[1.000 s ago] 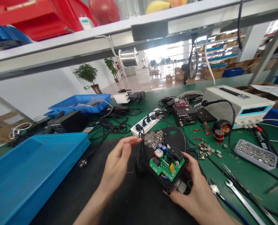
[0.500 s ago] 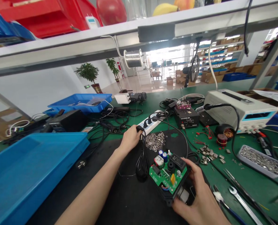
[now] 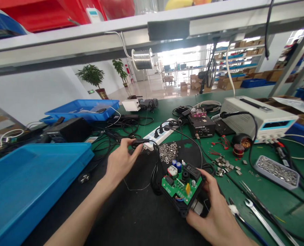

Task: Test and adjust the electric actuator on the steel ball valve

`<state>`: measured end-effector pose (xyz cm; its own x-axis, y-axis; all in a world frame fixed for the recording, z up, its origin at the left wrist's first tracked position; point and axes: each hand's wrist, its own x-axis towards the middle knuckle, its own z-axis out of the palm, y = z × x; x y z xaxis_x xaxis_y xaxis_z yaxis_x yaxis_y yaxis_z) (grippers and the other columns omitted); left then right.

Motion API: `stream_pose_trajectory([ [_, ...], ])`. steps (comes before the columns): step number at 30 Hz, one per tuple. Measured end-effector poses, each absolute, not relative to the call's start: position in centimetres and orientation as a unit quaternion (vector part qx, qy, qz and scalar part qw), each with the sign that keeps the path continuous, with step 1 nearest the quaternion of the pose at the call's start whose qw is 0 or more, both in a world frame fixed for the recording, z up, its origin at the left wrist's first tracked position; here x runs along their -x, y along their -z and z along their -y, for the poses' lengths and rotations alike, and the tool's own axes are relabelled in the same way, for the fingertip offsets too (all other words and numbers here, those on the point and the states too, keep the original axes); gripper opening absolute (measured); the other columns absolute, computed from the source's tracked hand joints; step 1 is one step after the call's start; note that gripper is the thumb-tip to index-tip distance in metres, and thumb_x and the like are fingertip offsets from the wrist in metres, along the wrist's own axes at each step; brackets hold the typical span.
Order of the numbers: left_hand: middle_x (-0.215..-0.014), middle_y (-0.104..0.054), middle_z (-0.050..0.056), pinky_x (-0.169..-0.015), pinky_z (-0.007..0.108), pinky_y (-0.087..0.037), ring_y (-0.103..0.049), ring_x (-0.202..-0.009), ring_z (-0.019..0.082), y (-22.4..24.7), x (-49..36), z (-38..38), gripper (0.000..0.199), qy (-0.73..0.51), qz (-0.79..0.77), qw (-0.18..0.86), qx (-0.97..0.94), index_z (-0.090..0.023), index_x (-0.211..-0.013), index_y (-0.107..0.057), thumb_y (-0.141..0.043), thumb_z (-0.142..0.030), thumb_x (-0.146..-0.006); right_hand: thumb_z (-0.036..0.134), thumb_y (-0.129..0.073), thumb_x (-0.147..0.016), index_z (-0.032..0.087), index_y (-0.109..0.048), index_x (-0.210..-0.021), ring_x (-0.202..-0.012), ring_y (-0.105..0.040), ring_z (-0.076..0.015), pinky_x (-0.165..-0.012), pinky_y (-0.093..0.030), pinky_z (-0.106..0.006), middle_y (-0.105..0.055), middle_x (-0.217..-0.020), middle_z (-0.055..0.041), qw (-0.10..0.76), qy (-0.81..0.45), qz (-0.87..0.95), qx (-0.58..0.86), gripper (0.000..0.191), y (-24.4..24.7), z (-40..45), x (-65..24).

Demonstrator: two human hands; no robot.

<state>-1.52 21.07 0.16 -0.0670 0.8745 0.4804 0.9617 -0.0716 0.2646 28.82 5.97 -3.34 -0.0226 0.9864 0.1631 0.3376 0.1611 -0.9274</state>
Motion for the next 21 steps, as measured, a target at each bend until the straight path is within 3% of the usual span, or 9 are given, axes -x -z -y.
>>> stream_pose_trajectory([
  [2, -0.111, -0.077, 0.000, -0.063, 0.025, -0.044, -0.070, -0.075, 0.018, -1.0, 3.5, -18.4, 0.037, 0.304, 0.678, 0.092, 0.663, -0.025, -0.112, -0.061, -0.046, -0.056, -0.102, 0.018, -0.066, -0.076, 0.023, -0.028, -0.151, -0.121, -0.069, -0.0279, -0.086, -0.060, -0.034, -0.070, -0.133, -0.0109, 0.447, -0.373, 0.611, 0.536, 0.084, 3.2, -6.0, -28.9],
  [5, -0.103, -0.077, 0.001, -0.060, 0.025, -0.042, -0.066, -0.070, 0.017, -1.9, 5.7, -15.0, 0.038, 0.330, 0.681, 0.096, 0.647, -0.023, -0.102, -0.065, -0.050, -0.057, -0.100, 0.017, -0.069, -0.076, 0.024, -0.027, -0.151, -0.123, -0.068, -0.0278, -0.096, -0.058, -0.038, -0.069, -0.133, -0.0111, 0.451, -0.390, 0.597, 0.536, 0.086, 3.0, -6.2, -29.0],
  [7, -0.114, -0.076, 0.001, -0.066, 0.026, -0.051, -0.071, -0.084, 0.020, -2.2, 5.6, -13.2, 0.035, 0.337, 0.664, 0.047, 0.666, -0.025, -0.106, -0.065, -0.057, -0.059, -0.097, 0.016, -0.070, -0.077, 0.025, -0.027, -0.150, -0.126, -0.066, -0.0268, -0.105, -0.054, -0.041, -0.066, -0.136, -0.0108, 0.457, -0.400, 0.598, 0.523, 0.085, 2.9, -6.3, -29.1],
  [9, -0.131, -0.070, 0.002, -0.089, 0.030, -0.058, -0.070, -0.111, 0.024, -2.2, 3.9, -11.8, 0.036, 0.356, 0.613, -0.095, 0.699, -0.029, -0.118, -0.064, -0.067, -0.055, -0.093, 0.014, -0.071, -0.078, 0.026, -0.027, -0.150, -0.129, -0.063, -0.0257, -0.109, -0.051, -0.041, -0.064, -0.138, -0.0105, 0.461, -0.408, 0.604, 0.506, 0.085, 2.8, -6.3, -29.1],
  [10, -0.140, -0.066, 0.002, -0.102, 0.032, -0.057, -0.065, -0.123, 0.025, -2.2, 2.5, -11.4, 0.043, 0.367, 0.569, -0.201, 0.709, -0.031, -0.127, -0.061, -0.073, -0.052, -0.091, 0.014, -0.071, -0.078, 0.027, -0.027, -0.150, -0.129, -0.063, -0.0252, -0.110, -0.050, -0.041, -0.063, -0.139, -0.0102, 0.463, -0.410, 0.608, 0.498, 0.086, 2.8, -6.3, -29.1],
  [12, -0.158, -0.050, 0.004, -0.125, 0.038, -0.042, -0.049, -0.145, 0.028, -2.4, -0.5, -10.9, 0.081, 0.331, 0.483, -0.365, 0.724, -0.035, -0.146, -0.051, -0.090, -0.048, -0.076, 0.012, -0.071, -0.077, 0.028, -0.029, -0.149, -0.129, -0.062, -0.0245, -0.109, -0.051, -0.039, -0.061, -0.140, -0.0094, 0.469, -0.413, 0.614, 0.482, 0.085, 2.7, -6.2, -29.0],
  [14, -0.166, -0.037, 0.004, -0.133, 0.041, -0.031, -0.038, -0.154, 0.030, -2.7, -3.3, -11.1, 0.119, 0.303, 0.409, -0.479, 0.715, -0.037, -0.156, -0.039, -0.103, -0.043, -0.056, 0.011, -0.072, -0.075, 0.028, -0.031, -0.148, -0.126, -0.064, -0.0242, -0.107, -0.052, -0.038, -0.061, -0.140, -0.0095, 0.468, -0.421, 0.621, 0.467, 0.085, 2.6, -6.1, -28.9],
  [15, -0.167, -0.036, 0.004, -0.134, 0.042, -0.029, -0.038, -0.154, 0.031, -2.9, -4.4, -11.2, 0.127, 0.288, 0.381, -0.518, 0.710, -0.038, -0.158, -0.036, -0.105, -0.039, -0.051, 0.011, -0.073, -0.075, 0.027, -0.033, -0.147, -0.125, -0.064, -0.0245, -0.106, -0.052, -0.038, -0.061, -0.140, -0.0102, 0.463, -0.427, 0.626, 0.460, 0.085, 2.5, -6.0, -29.0],
  [21, -0.151, -0.055, 0.006, -0.129, 0.046, -0.036, -0.054, -0.141, 0.031, -3.1, -6.6, -11.6, 0.117, 0.255, 0.333, -0.632, 0.651, -0.036, -0.155, -0.035, -0.101, -0.024, -0.059, 0.030, -0.085, -0.071, 0.024, -0.029, -0.154, -0.126, -0.061, -0.0317, -0.104, -0.051, -0.046, -0.059, -0.139, -0.0135, 0.363, -0.356, 0.692, 0.512, 0.100, 2.8, -6.3, -30.4],
])
